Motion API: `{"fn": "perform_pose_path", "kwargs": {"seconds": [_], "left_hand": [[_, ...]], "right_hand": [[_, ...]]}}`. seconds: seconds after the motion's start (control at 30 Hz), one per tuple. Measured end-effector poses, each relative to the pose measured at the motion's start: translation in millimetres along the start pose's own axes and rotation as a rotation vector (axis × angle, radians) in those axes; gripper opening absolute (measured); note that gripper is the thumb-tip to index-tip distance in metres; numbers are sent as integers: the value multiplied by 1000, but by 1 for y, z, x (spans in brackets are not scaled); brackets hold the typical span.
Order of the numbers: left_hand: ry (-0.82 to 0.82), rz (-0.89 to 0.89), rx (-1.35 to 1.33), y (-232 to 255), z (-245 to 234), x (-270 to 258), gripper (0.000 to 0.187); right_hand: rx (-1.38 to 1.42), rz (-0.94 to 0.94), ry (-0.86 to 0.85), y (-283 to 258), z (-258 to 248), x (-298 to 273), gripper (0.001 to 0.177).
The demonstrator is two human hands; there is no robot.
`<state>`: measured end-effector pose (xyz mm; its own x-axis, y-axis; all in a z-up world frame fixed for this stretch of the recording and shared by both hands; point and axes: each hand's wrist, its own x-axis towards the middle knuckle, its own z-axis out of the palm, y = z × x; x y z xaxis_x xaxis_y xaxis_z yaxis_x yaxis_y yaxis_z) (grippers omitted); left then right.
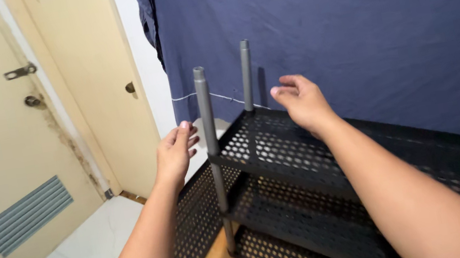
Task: The person assembles a multi-tier plastic shelf by inserting gray metal poles into the corners of black perforated trays. They stack the trays and secure them with the poles, building the structure layer by layer on a wooden table.
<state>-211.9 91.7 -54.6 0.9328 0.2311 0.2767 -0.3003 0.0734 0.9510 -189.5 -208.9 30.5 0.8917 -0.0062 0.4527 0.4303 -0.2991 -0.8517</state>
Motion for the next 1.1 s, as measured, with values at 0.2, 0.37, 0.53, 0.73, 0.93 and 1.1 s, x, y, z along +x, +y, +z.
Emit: {"fn": "perform_pose_path", "kwargs": {"seconds": [0.2,0.37,0.53,0.73,0.93,1.1], "left_hand": [[36,90,-61,6,50,-130,47],[62,33,-20,21,91,-248,41],[61,39,-69,49,128,-320,39],[10,72,-87,72,134,-355,38],[-10,32,-53,79,144,-371,39],[-94,52,-25,71,183,-382,39]], "right_hand": [[45,-43,-98,-12,-74,-117,55],[130,-26,-86,-13,-137,-204,47],[149,-1,-56,-15,-193,-264,39],[183,19,-26,-16,-229,-306,36],[187,35,9,-16,-239,-323,36],[248,75,67,-3,-268,-344,36]]}}
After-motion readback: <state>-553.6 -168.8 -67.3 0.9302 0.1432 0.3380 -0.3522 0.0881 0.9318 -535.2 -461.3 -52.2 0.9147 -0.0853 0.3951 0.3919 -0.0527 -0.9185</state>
